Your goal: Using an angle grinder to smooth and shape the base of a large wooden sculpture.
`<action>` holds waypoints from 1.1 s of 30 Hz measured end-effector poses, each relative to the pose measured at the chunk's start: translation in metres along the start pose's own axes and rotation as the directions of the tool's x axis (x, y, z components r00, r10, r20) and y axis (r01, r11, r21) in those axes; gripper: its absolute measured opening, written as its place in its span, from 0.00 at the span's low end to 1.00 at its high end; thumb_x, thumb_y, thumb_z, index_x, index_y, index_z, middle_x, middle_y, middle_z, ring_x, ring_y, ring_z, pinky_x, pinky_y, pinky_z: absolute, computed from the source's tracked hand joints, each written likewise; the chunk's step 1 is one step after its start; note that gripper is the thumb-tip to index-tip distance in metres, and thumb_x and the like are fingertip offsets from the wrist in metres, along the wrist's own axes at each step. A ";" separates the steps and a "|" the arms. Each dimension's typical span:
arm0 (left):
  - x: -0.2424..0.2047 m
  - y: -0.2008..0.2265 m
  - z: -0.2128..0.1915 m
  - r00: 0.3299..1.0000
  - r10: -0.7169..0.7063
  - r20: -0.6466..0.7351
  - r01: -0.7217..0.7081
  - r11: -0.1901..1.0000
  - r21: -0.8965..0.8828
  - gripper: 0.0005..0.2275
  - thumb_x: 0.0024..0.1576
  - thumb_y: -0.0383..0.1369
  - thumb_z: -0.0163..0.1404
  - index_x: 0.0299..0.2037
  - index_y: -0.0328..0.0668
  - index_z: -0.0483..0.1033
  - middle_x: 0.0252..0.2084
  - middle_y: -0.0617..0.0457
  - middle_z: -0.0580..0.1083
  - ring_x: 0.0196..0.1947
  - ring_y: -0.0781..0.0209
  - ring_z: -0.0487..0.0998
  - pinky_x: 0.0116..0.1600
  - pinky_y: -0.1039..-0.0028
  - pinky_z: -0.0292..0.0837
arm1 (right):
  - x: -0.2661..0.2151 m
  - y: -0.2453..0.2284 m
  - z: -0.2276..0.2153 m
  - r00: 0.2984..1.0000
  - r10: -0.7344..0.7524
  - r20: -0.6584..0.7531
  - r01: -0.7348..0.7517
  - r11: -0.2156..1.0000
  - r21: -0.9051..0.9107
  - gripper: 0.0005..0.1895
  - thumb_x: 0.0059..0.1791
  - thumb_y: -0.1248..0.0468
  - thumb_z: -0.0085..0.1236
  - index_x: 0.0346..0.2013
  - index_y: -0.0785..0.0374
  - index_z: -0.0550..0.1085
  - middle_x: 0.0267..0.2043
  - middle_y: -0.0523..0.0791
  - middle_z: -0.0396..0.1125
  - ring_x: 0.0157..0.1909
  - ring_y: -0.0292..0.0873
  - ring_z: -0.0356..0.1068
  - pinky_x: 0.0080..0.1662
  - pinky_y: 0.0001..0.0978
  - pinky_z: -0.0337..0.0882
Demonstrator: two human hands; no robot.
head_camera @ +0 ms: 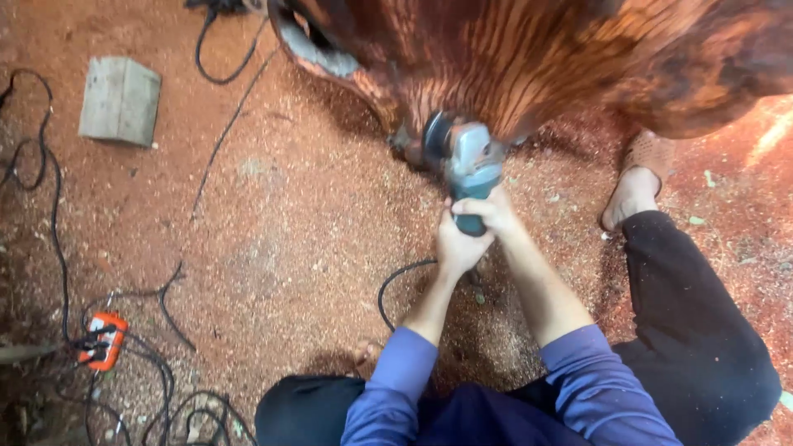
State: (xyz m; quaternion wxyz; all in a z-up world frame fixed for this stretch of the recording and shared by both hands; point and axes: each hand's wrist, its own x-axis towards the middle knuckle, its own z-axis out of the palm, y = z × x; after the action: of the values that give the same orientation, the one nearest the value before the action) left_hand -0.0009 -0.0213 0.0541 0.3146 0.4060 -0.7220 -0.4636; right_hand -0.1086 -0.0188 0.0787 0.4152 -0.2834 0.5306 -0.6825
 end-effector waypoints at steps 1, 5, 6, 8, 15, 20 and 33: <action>-0.005 0.005 -0.003 1.000 -0.011 -0.004 0.011 1.000 0.003 0.28 0.41 0.28 0.65 0.52 0.26 0.67 0.36 0.43 0.76 0.28 0.54 0.81 0.28 0.74 0.83 | -0.006 0.000 0.002 1.000 0.011 0.005 -0.011 1.000 0.002 0.23 0.28 0.71 0.73 0.36 0.63 0.77 0.32 0.47 0.71 0.38 0.40 0.70 0.44 0.37 0.71; -0.008 0.005 -0.004 0.997 -0.076 0.010 0.075 0.996 0.051 0.31 0.40 0.30 0.65 0.56 0.32 0.67 0.39 0.44 0.78 0.33 0.52 0.82 0.34 0.70 0.82 | -0.010 0.002 0.011 1.000 0.019 -0.024 -0.017 0.997 0.070 0.22 0.27 0.72 0.71 0.34 0.66 0.77 0.30 0.49 0.71 0.36 0.41 0.72 0.43 0.35 0.72; -0.012 -0.002 -0.002 0.997 -0.079 0.003 0.079 0.996 0.037 0.35 0.40 0.30 0.65 0.60 0.33 0.64 0.40 0.44 0.78 0.33 0.52 0.82 0.35 0.71 0.83 | -0.012 0.008 0.014 0.998 0.054 -0.041 -0.051 0.997 0.063 0.22 0.27 0.70 0.72 0.34 0.66 0.76 0.30 0.48 0.71 0.36 0.40 0.70 0.44 0.37 0.71; -0.013 -0.009 0.001 0.957 -0.288 -0.037 0.290 0.956 0.048 0.33 0.37 0.33 0.66 0.55 0.39 0.68 0.39 0.47 0.79 0.40 0.50 0.83 0.41 0.66 0.80 | -0.014 0.022 0.016 0.996 0.086 -0.038 -0.082 0.992 0.093 0.23 0.27 0.71 0.72 0.34 0.66 0.76 0.31 0.48 0.70 0.36 0.41 0.70 0.44 0.37 0.71; -0.040 -0.074 0.030 0.915 -0.351 -0.200 0.364 0.931 0.033 0.35 0.33 0.37 0.69 0.56 0.49 0.73 0.40 0.47 0.80 0.48 0.44 0.82 0.50 0.57 0.77 | -0.017 0.023 0.028 0.998 0.023 0.053 -0.028 0.995 0.094 0.27 0.26 0.73 0.75 0.38 0.66 0.77 0.33 0.48 0.70 0.40 0.43 0.71 0.47 0.40 0.72; -0.009 -0.007 0.012 0.934 -0.350 -0.071 0.348 0.937 -0.036 0.34 0.34 0.30 0.66 0.55 0.38 0.71 0.40 0.41 0.80 0.48 0.40 0.81 0.47 0.56 0.78 | -0.009 0.016 0.010 0.997 -0.081 0.015 0.080 0.994 0.068 0.26 0.27 0.73 0.75 0.37 0.66 0.76 0.33 0.48 0.71 0.40 0.40 0.71 0.47 0.38 0.73; -0.021 -0.020 0.006 0.869 -0.489 -0.083 0.495 0.865 0.081 0.29 0.33 0.35 0.67 0.48 0.49 0.74 0.40 0.50 0.81 0.48 0.49 0.82 0.49 0.59 0.79 | -0.020 0.041 0.003 0.997 0.071 -0.029 -0.067 0.988 0.138 0.25 0.28 0.73 0.71 0.39 0.67 0.76 0.34 0.49 0.71 0.39 0.43 0.71 0.48 0.41 0.71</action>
State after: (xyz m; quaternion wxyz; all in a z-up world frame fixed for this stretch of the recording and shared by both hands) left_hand 0.0099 -0.0049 0.0316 0.1871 0.6054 -0.6072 -0.4794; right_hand -0.0855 -0.0070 0.0414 0.4480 -0.2239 0.4988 -0.7074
